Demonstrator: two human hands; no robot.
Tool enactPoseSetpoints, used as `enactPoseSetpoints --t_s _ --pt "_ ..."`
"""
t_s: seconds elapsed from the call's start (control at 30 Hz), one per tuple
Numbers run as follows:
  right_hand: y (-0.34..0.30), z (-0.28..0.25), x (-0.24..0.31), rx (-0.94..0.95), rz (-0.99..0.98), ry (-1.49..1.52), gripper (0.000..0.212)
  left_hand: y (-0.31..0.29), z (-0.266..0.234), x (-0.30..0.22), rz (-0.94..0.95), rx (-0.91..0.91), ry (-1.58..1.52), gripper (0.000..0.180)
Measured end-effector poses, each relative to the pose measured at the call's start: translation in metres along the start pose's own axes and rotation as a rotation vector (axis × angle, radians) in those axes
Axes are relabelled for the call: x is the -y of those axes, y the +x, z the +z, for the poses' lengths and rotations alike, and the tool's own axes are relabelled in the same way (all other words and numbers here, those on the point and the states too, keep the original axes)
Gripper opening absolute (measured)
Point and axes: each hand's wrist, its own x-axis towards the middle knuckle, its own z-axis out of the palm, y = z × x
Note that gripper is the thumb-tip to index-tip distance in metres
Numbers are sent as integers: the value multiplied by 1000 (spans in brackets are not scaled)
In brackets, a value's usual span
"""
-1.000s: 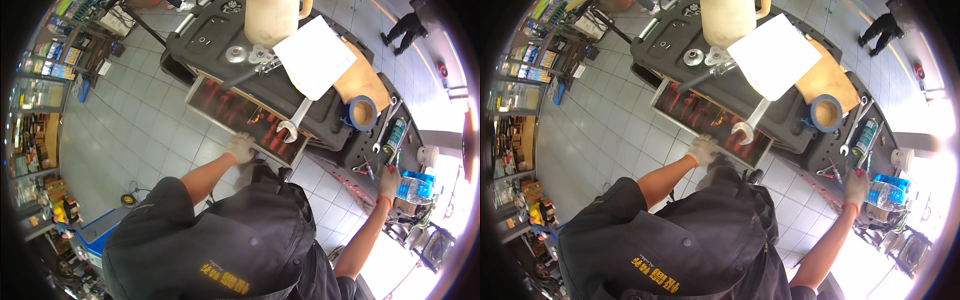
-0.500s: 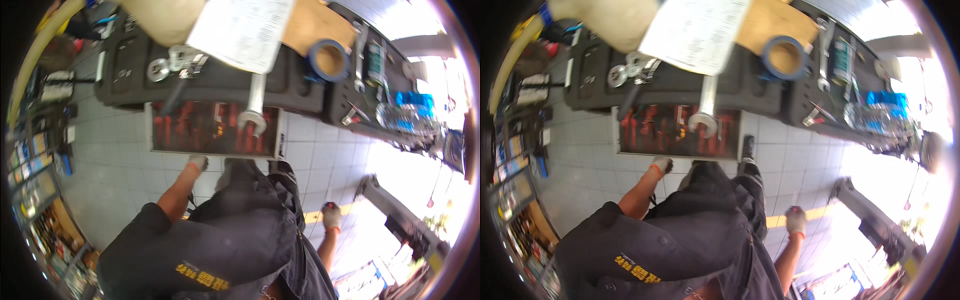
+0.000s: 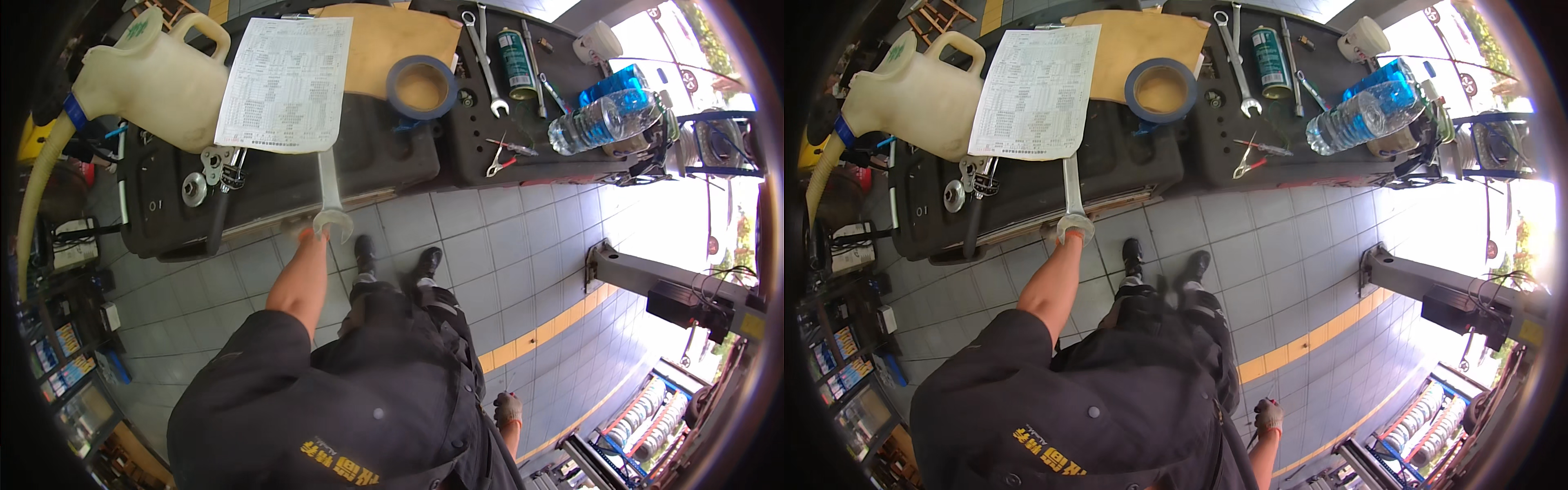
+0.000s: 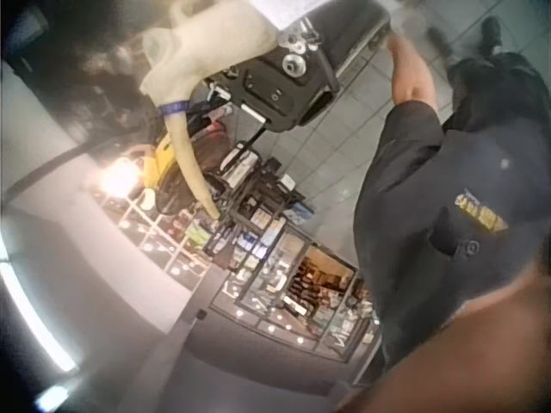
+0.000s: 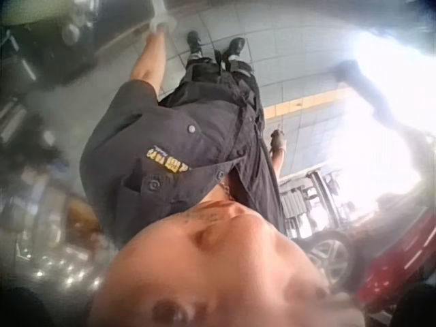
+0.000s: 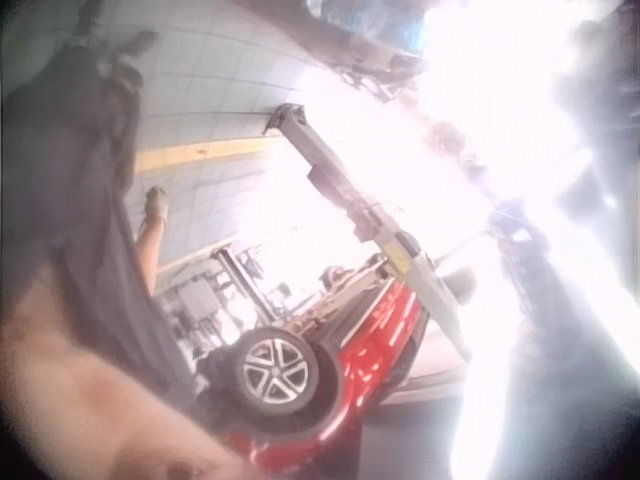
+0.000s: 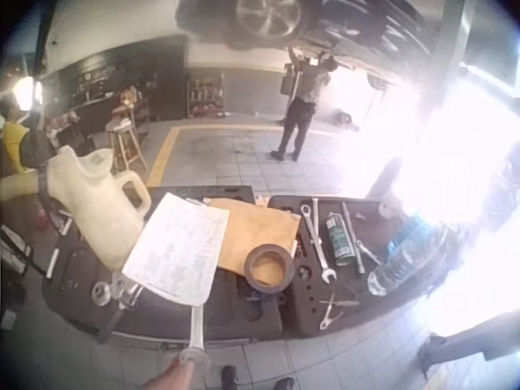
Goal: The person assembles a car air conditioning compressor on a workbench. They attach a black pulley to the compressor shaft, connect a red and black wire to a sensor, and secure the pulley with a bolt and nut using pliers and a wrench.
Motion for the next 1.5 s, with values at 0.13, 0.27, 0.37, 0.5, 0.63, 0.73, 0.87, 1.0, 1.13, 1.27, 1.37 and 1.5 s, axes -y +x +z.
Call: enactPoseSetpoints --t_s 0.13,0.27,0.37,0.5,0.63,0.73,0.87,1.0,1.13,1.27,1.37,1.5 --pt "-15 12 -42 40 -80 17 9 -9 -4 12 46 -22 68 82" --pt "9 14 -89 150 -119 -77 7 -14 -18 10 91 -36 139 95" --pt "49 -2 -117 196 -123 -130 7 -22 -41 7 70 -43 267 71" --pt "129 -45 -145 230 -171 -175 6 -51 -107 14 83 -90 447 36" --pt "191 -82 -126 291 -300 -82 7 -94 -179 12 74 -124 618 38" --pt "178 -100 -65 192 -255 -106 8 -119 -211 -2 48 -327 991 44" --pt "147 -87 -12 261 -410 -193 10 -150 -228 -13 -51 -434 1324 60" --pt "185 -81 -29 287 -426 -276 9 -192 -232 -27 -98 -325 1750 66" --pt "227 -85 -55 324 -297 -388 12 -222 -232 -91 60 74 2066 57" --pt "192 -74 -27 297 -263 -435 11 -202 -217 -161 518 -419 1512 35" --pt "137 -51 21 288 -282 -435 11 -175 -197 -166 271 -527 1138 31" --pt "73 -14 91 280 -348 -395 11 -165 -167 -149 331 -765 1232 33"
